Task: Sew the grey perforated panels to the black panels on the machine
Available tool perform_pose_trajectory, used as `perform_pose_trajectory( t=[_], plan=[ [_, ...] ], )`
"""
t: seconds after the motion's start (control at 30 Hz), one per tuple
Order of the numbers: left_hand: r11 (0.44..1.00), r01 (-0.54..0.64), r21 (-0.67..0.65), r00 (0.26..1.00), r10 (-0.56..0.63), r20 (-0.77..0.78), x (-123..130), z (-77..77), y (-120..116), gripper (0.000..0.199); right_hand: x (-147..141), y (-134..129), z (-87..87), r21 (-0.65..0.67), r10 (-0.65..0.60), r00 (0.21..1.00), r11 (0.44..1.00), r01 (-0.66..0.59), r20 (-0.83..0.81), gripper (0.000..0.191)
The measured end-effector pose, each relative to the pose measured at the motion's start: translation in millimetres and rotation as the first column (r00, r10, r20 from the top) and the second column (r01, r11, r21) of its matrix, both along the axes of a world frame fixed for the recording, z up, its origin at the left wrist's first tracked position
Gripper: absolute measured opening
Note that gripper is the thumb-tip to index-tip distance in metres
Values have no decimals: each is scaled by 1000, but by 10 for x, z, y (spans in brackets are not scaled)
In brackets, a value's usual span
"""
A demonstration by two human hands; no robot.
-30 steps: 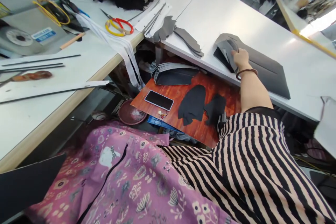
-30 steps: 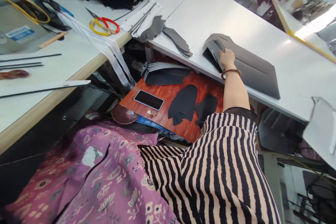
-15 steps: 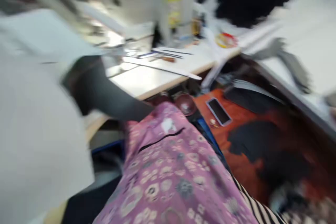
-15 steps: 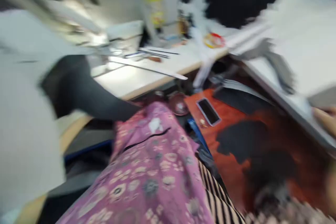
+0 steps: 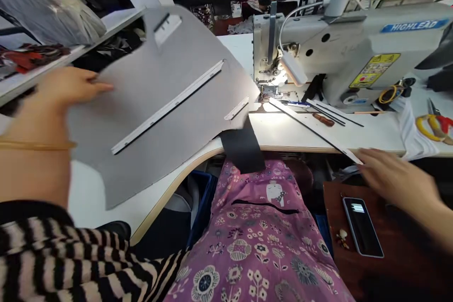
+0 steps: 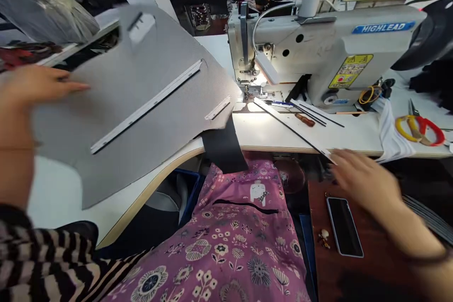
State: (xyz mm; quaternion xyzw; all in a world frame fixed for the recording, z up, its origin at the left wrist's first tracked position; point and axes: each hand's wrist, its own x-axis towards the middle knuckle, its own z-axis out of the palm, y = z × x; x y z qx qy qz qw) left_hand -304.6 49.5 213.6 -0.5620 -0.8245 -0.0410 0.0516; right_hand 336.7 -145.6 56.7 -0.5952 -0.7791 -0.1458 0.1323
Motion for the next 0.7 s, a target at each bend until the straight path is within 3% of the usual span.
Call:
perform_pose_trajectory(
  t=[0.07, 0.17, 0.27, 0.37, 0.43, 0.57, 0.7],
  plan=[
    [993, -45, -107, 998, 40, -51, 19, -324, 236, 35, -255, 328, -203, -47, 171, 979, 985, -167, 109, 22],
    [971, 112, -210, 993, -103, 50, 275, -849, 587, 47, -574, 870, -464, -70, 225, 968, 973, -218, 109, 30],
    [926, 271, -264, 958, -233, 166, 654, -1220, 927, 56, -688, 1217, -530, -89, 265, 958, 962, -256, 109, 33],
    [894, 347, -283, 929, -287, 233, 974, -1407, 1250, 62, -764, 1323, -405, -35, 283, 934, 959, -282, 216, 27],
    [885, 363, -290, 920, -291, 262, 1112, -1476, 1440, 66, -891, 1329, -301, -25, 365, 886, 927, -374, 285, 26],
    [889, 344, -301, 922, -259, 288, 1216, -1589, 1700, 72, -1301, 1419, -230, -104, 614, 740, 784, -612, 273, 34],
    [948, 235, -214, 943, -169, 287, 1196, -1717, 1789, 71, -1704, 1766, -309, -147, 738, 645, 673, -725, 195, 30]
  ],
)
